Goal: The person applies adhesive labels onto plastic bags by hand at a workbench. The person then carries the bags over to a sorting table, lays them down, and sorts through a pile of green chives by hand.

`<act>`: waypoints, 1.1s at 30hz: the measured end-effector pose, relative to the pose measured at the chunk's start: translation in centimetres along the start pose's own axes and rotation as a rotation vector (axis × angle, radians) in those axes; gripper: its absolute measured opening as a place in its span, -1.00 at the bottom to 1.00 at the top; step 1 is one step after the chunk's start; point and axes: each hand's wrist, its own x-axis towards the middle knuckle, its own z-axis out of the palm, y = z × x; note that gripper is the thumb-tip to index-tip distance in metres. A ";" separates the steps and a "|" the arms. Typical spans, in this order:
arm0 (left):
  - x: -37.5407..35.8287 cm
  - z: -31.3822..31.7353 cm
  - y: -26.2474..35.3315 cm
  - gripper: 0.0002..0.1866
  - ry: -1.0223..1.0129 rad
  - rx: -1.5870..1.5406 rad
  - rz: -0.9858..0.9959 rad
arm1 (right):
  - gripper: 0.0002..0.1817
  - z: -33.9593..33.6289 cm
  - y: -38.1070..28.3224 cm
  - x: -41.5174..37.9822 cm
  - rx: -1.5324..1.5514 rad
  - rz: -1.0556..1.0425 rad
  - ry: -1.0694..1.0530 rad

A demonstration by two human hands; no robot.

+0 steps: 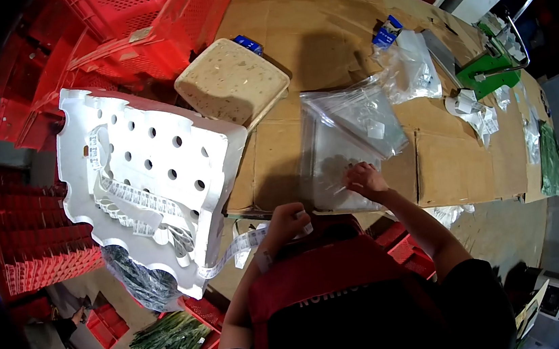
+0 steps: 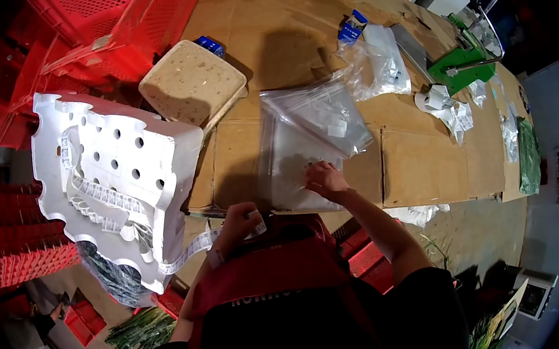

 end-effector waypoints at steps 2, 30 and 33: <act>-0.1 -0.1 0.0 -0.82 -0.057 0.068 -0.024 | -0.79 -0.3 0.9 0.5 0.230 -0.013 -0.017; 0.1 2.2 -0.2 -0.80 -0.025 0.224 -0.023 | -0.55 -2.9 -1.7 2.0 -0.120 0.501 0.000; -0.4 1.8 -0.2 -0.79 0.004 0.209 -0.024 | -0.54 -3.9 -2.1 1.3 -0.061 0.566 -0.090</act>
